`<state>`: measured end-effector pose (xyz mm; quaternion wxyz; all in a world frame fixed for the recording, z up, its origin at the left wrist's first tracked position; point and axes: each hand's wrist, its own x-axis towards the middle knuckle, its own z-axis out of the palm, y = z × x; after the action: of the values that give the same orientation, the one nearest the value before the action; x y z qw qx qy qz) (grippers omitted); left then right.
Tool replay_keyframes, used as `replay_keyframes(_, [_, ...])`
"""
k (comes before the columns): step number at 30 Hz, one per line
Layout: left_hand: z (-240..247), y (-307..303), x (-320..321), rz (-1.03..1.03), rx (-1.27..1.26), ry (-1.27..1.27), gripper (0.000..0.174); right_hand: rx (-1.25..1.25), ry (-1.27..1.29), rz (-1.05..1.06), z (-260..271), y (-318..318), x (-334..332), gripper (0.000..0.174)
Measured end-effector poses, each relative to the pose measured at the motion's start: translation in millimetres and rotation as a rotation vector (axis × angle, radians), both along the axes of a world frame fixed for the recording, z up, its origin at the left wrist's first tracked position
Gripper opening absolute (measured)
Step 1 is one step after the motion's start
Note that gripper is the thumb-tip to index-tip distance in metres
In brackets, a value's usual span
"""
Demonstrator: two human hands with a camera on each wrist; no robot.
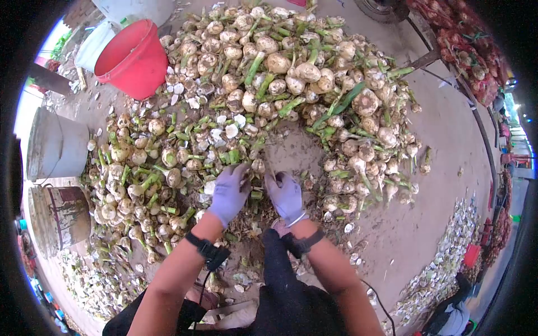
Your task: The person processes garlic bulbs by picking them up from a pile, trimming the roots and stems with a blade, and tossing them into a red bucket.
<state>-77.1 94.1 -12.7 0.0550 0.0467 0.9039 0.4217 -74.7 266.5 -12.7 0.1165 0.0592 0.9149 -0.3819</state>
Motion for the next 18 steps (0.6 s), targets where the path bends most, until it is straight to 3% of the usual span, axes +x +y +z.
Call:
replay_keyframes(2, [-9.9, 19.1, -17.1, -0.007, -0.319, 0.099, 0.046, -0.632, -0.08, -0.43, 3.8, -15.5, 5.6, 0.024])
replay_keyframes(3, [-23.1, 26.6, -24.1, -0.02, -0.364, 0.066, 0.047, -0.798, -0.173, -0.531, -4.2, -16.8, 7.3, 0.017])
replay_keyframes(4, [-35.8, 30.0, -28.5, -0.02, -0.357, 0.069, 0.047, -0.792, -0.168, -0.531, -12.8, -13.0, 10.4, 0.017])
replay_keyframes(6, [-42.3, 31.6, -37.6, -0.285, -0.554, -0.121, 0.048, -0.908, -0.246, -0.513, -19.8, -5.8, 15.2, 0.019])
replay_keyframes(7, [-44.4, 30.6, -36.7, -0.278, -0.57, -0.132, 0.048, -0.646, -0.172, -0.43, -22.2, 2.2, 16.6, 0.018])
replay_keyframes(8, [-41.0, 27.1, -31.4, -0.289, -0.569, -0.125, 0.048, -0.646, -0.164, -0.441, -15.7, 9.6, 15.2, 0.018])
replay_keyframes(10, [-24.5, 16.6, -8.6, 0.027, 0.065, -0.123, 0.044, 0.017, 0.135, -0.071, 1.5, 25.6, 17.0, 0.024])
replay_keyframes(11, [-16.6, 11.2, 2.9, 0.017, 0.062, -0.132, 0.044, 0.039, 0.152, 0.022, 6.7, 30.5, 20.2, 0.03])
replay_keyframes(12, [-7.3, 4.6, 15.2, 0.013, 0.459, -0.287, 0.05, 0.035, 0.14, 0.012, 19.6, 32.2, 24.3, 0.03])
replay_keyframes(13, [2.9, -1.2, 24.0, 0.016, 0.855, -0.436, 0.056, 0.106, 0.129, 0.208, 35.2, 32.6, 27.0, 0.034])
replay_keyframes(14, [14.9, -4.3, 30.4, 0.017, 0.849, -0.443, 0.056, 0.177, 0.119, 0.407, 47.2, 30.9, 28.0, 0.038])
replay_keyframes(16, [40.8, -6.4, 43.7, 0.123, 1.147, -0.652, 0.039, 0.165, 0.149, 0.468, 62.5, 23.5, 31.6, 0.044])
replay_keyframes(18, [49.2, -11.8, 49.8, 0.083, 1.081, -0.579, 0.033, 0.187, 0.067, 0.594, 85.1, 13.3, 31.0, 0.045])
